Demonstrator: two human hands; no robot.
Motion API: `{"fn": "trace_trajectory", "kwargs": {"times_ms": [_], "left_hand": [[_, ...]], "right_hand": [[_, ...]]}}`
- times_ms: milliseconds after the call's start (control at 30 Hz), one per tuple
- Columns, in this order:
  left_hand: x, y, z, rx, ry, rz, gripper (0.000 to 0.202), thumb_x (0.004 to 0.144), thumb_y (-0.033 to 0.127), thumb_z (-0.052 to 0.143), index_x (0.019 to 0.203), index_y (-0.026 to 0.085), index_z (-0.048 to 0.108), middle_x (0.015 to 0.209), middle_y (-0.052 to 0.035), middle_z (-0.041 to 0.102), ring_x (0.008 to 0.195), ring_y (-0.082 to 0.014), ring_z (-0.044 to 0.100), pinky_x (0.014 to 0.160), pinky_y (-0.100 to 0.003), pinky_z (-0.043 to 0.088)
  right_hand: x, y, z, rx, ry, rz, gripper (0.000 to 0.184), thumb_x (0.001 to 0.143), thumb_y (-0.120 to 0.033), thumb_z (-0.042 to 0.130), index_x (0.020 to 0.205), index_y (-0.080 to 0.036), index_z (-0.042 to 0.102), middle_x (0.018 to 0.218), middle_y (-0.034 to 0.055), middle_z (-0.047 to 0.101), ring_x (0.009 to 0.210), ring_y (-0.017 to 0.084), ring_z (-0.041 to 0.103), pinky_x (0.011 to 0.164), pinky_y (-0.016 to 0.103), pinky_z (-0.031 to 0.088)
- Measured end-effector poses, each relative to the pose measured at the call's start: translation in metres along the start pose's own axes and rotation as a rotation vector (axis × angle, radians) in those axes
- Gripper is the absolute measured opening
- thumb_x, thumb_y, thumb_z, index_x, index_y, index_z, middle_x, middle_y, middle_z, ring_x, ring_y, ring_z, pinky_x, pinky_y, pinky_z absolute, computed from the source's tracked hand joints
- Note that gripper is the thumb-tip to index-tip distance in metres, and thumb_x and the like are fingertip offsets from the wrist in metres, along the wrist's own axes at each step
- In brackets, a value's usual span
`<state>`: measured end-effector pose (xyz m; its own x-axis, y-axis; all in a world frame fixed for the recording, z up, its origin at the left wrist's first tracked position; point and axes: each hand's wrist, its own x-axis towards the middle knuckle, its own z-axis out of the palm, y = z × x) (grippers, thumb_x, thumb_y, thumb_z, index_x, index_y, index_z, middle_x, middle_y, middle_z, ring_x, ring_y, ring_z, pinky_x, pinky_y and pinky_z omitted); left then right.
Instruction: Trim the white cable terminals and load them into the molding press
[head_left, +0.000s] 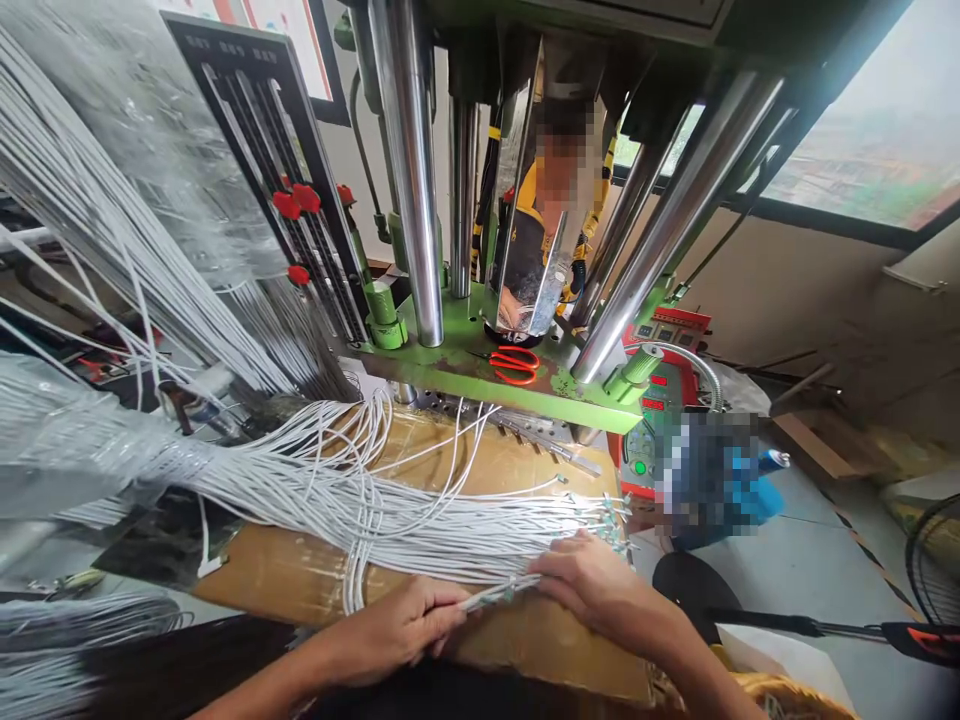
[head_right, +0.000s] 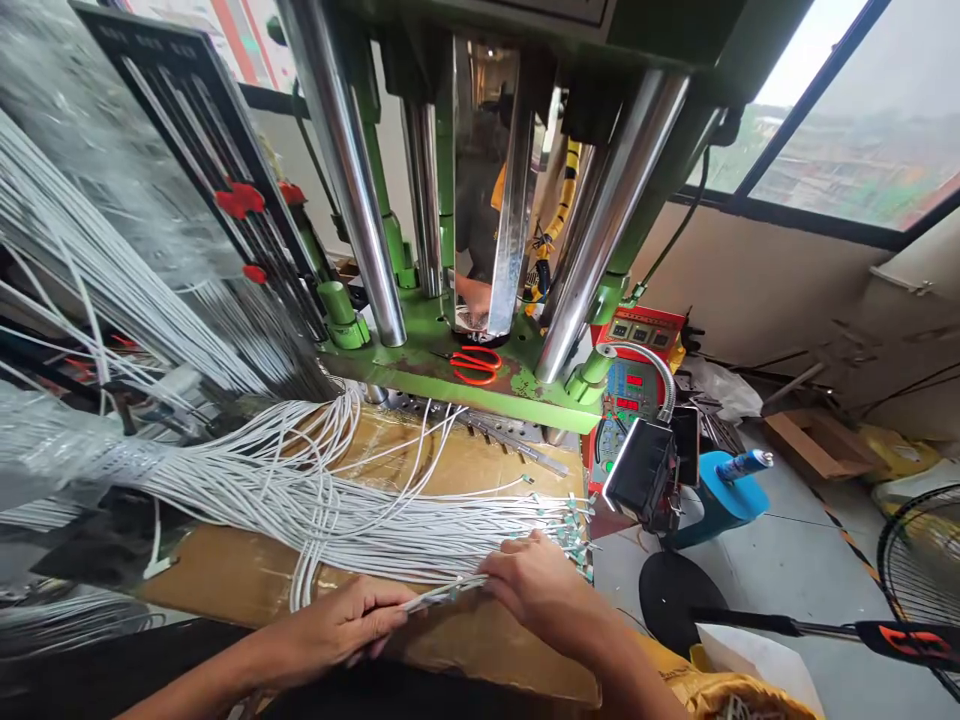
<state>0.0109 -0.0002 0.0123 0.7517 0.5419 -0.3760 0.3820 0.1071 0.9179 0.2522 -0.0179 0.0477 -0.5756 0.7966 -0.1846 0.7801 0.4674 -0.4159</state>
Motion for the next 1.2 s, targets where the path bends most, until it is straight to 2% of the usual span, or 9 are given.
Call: {"fn": "trace_trajectory", "kwargs": {"times_ms": [133, 233, 367, 467, 567, 667, 867, 1067, 1200], "left_hand": [[0.005, -0.004, -0.002, -0.162, -0.075, 0.004, 0.044, 0.088, 0.057, 0.050, 0.078, 0.015, 0.058, 0.065, 0.0015, 0.052, 0.050, -0.0093, 0.041, 0.048, -0.020, 0.029], [0.009, -0.005, 0.000, -0.273, -0.069, 0.020, 0.044, 0.086, 0.058, 0.054, 0.081, 0.014, 0.059, 0.067, 0.0007, 0.054, 0.050, -0.0088, 0.041, 0.047, -0.020, 0.030], [0.019, -0.006, 0.002, -0.378, -0.067, 0.002, 0.045, 0.082, 0.059, 0.059, 0.077, 0.014, 0.059, 0.063, 0.0005, 0.054, 0.047, -0.0092, 0.044, 0.046, -0.021, 0.033], [0.032, -0.003, 0.002, -0.481, 0.033, 0.131, 0.049, 0.076, 0.061, 0.065, 0.080, 0.013, 0.062, 0.059, 0.0018, 0.051, 0.048, -0.0088, 0.042, 0.048, -0.021, 0.033], [0.042, 0.001, -0.001, -0.564, 0.159, 0.132, 0.043, 0.074, 0.054, 0.071, 0.072, 0.011, 0.063, 0.054, 0.0018, 0.050, 0.046, -0.0074, 0.040, 0.046, -0.020, 0.029], [0.045, 0.001, -0.007, -0.603, 0.254, 0.007, 0.036, 0.071, 0.045, 0.075, 0.072, 0.010, 0.064, 0.063, -0.0030, 0.061, 0.041, -0.0055, 0.041, 0.039, -0.019, 0.022], [0.043, 0.001, -0.013, -0.740, 0.268, 0.047, 0.037, 0.073, 0.041, 0.076, 0.091, 0.010, 0.068, 0.081, -0.0086, 0.067, 0.045, -0.0033, 0.044, 0.042, -0.018, 0.017], [0.043, -0.006, -0.012, -0.799, 0.247, 0.112, 0.034, 0.080, 0.042, 0.071, 0.095, 0.011, 0.068, 0.077, -0.0089, 0.068, 0.040, -0.0011, 0.036, 0.042, -0.020, 0.018], [0.045, -0.004, -0.013, -0.888, 0.290, 0.087, 0.035, 0.067, 0.038, 0.082, 0.086, 0.012, 0.069, 0.076, -0.0102, 0.070, 0.048, -0.0062, 0.047, 0.046, -0.019, 0.025]], "right_hand": [[0.000, -0.004, 0.002, 0.047, -0.096, 0.002, 0.024, 0.096, -0.027, 0.043, 0.090, -0.020, 0.065, 0.084, 0.0031, 0.068, 0.074, 0.017, 0.063, 0.065, 0.026, 0.043], [-0.001, -0.001, -0.003, 0.280, 0.006, 0.107, 0.027, 0.092, -0.037, 0.053, 0.114, -0.024, 0.060, 0.104, 0.0037, 0.069, 0.094, 0.020, 0.063, 0.083, 0.030, 0.047], [0.005, -0.004, -0.002, 0.551, 0.176, 0.234, 0.053, 0.096, -0.050, 0.037, 0.144, -0.027, 0.033, 0.150, 0.0062, 0.038, 0.137, 0.021, 0.035, 0.114, 0.044, 0.026], [0.024, -0.017, 0.009, 0.600, 0.121, 0.068, 0.057, 0.098, -0.047, 0.034, 0.149, -0.025, 0.022, 0.156, 0.0057, 0.026, 0.143, 0.019, 0.021, 0.118, 0.043, 0.022], [0.044, 0.000, 0.013, 0.473, 0.242, 0.032, 0.045, 0.100, -0.039, 0.033, 0.141, -0.025, 0.041, 0.144, 0.0060, 0.046, 0.133, 0.018, 0.041, 0.111, 0.037, 0.036], [0.055, 0.057, 0.005, 0.026, 0.439, 0.348, 0.041, 0.098, -0.023, 0.030, 0.132, -0.017, 0.051, 0.129, 0.0132, 0.057, 0.119, 0.023, 0.052, 0.103, 0.041, 0.041], [0.058, 0.140, -0.006, -0.143, 0.319, 0.448, 0.046, 0.082, -0.006, 0.041, 0.126, -0.007, 0.055, 0.117, 0.0187, 0.060, 0.107, 0.028, 0.053, 0.096, 0.045, 0.042], [0.056, 0.112, -0.018, -0.061, 0.215, 0.470, 0.034, 0.082, -0.006, 0.039, 0.111, -0.006, 0.057, 0.100, 0.0203, 0.062, 0.092, 0.027, 0.058, 0.079, 0.039, 0.044], [0.044, 0.072, -0.019, 0.111, 0.148, 0.445, 0.026, 0.081, -0.008, 0.038, 0.100, -0.015, 0.055, 0.074, 0.0039, 0.061, 0.067, 0.015, 0.056, 0.061, 0.026, 0.040]]}}
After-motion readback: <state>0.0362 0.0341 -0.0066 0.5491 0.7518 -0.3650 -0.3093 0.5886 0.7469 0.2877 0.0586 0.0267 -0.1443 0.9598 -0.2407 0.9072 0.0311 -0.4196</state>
